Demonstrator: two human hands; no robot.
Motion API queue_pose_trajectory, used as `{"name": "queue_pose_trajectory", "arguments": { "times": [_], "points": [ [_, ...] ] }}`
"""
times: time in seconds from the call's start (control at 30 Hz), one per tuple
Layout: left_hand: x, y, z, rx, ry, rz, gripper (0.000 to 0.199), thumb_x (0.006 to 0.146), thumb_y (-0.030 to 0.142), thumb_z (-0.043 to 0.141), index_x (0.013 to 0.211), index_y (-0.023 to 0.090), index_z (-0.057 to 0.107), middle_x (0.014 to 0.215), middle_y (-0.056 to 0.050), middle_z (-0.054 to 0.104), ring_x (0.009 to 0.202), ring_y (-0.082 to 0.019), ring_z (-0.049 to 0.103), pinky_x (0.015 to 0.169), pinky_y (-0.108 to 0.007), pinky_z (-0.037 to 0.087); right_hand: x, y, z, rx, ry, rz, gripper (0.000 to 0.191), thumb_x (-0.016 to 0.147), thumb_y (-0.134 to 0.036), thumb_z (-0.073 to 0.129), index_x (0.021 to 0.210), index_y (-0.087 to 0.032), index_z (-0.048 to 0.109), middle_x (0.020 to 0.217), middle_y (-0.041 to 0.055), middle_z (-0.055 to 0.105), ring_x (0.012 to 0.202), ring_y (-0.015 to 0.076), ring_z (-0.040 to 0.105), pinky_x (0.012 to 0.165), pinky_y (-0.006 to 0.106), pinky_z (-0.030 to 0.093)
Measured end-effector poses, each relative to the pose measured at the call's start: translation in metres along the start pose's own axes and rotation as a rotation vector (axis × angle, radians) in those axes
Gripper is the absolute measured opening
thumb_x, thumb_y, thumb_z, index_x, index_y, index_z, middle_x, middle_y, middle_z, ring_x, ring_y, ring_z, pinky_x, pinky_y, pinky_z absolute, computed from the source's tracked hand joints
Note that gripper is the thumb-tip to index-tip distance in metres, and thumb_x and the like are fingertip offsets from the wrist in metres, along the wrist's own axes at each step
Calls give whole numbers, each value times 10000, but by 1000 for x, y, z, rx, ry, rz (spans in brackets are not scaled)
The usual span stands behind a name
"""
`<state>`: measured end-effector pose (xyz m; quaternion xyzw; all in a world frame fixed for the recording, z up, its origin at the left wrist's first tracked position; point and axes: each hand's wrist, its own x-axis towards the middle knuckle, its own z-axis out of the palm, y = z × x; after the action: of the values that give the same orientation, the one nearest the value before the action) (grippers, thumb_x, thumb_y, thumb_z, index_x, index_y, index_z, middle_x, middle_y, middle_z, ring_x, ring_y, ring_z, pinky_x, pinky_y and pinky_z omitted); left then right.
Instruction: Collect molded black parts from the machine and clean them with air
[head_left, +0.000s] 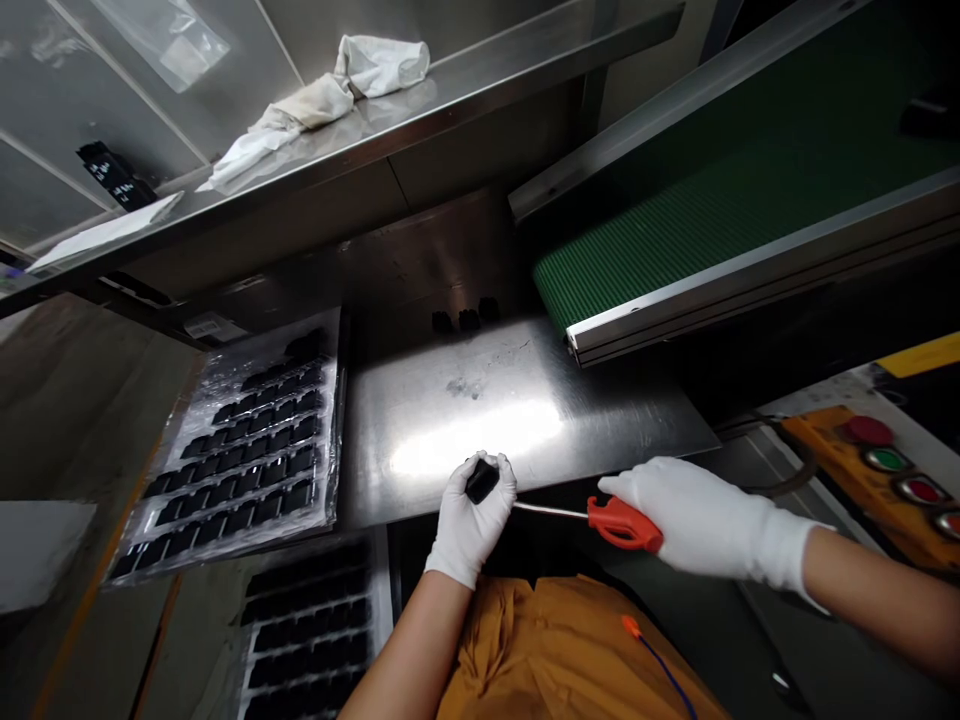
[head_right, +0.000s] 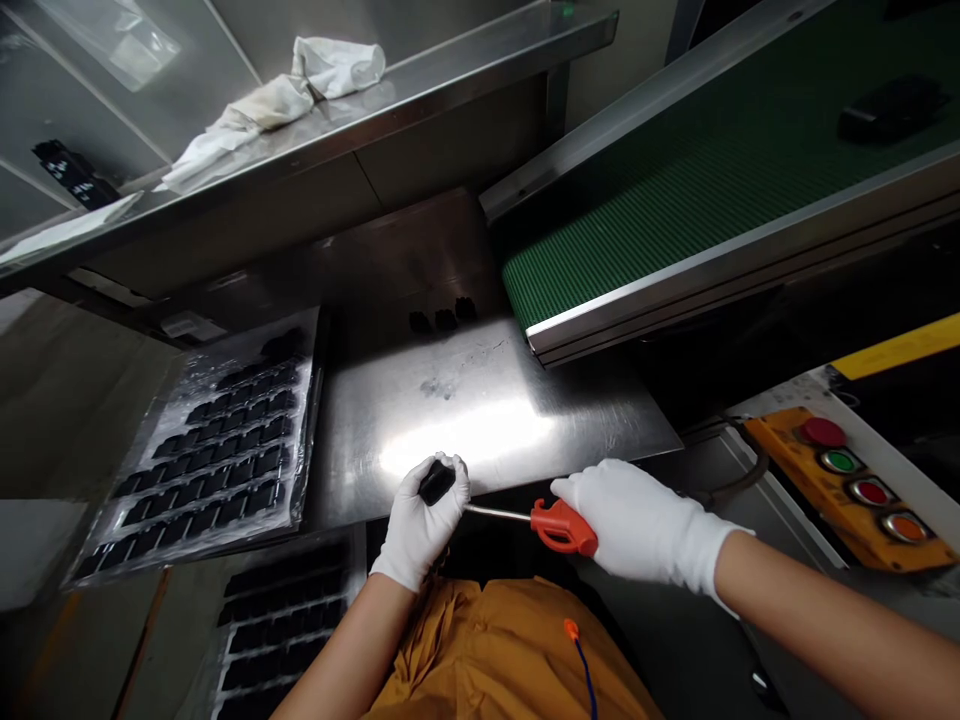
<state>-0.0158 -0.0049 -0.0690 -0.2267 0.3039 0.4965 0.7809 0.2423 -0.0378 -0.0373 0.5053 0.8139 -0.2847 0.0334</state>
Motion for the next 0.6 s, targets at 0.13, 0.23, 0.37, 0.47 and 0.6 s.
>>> {"name": "queue_pose_trajectory", "arguments": {
  "times": [0.13, 0.23, 0.37, 0.47, 0.6],
  "points": [
    [-3, -5, 0, 118, -81, -37, 70, 874, 101, 552, 913, 121, 606, 859, -45, 633, 875, -146, 657, 903, -338, 561, 5, -5, 0, -31, 56, -13, 270, 711, -150, 561, 966, -191, 644, 759, 56, 687, 718, 226, 649, 683, 312, 410],
    [-7, -8, 3, 147, -64, -89, 71, 886, 120, 547, 925, 130, 606, 860, -46, 641, 873, -156, 664, 889, -357, 563, 11, -6, -16, -64, 179, -34, 263, 723, -150, 536, 970, -188, 619, 756, 53, 672, 723, 226, 633, 715, 325, 424],
    [-20, -12, 16, 101, -114, -166, 87, 912, 198, 558, 974, 147, 591, 876, -41, 643, 890, -162, 663, 900, -370, 553, 6, 7, -63, -93, 544, -12, 359, 787, -209, 513, 1140, -167, 562, 906, 94, 687, 828, 247, 637, 794, 350, 456],
    [-35, -18, 33, 67, -171, -236, 182, 907, 299, 589, 1016, 154, 579, 906, -48, 647, 920, -174, 656, 908, -366, 546, -1, 22, -107, -51, 933, 152, 406, 873, -317, 489, 1257, -187, 511, 941, 89, 675, 806, 226, 629, 792, 332, 468],
    [-54, -27, 54, 71, -213, -259, 285, 868, 380, 640, 1032, 157, 573, 914, -48, 651, 925, -171, 650, 906, -334, 541, 8, 45, -149, -114, 1151, 444, 352, 878, -468, 504, 1071, -186, 587, 752, 46, 604, 675, 198, 544, 705, 323, 419]
  ]
}}
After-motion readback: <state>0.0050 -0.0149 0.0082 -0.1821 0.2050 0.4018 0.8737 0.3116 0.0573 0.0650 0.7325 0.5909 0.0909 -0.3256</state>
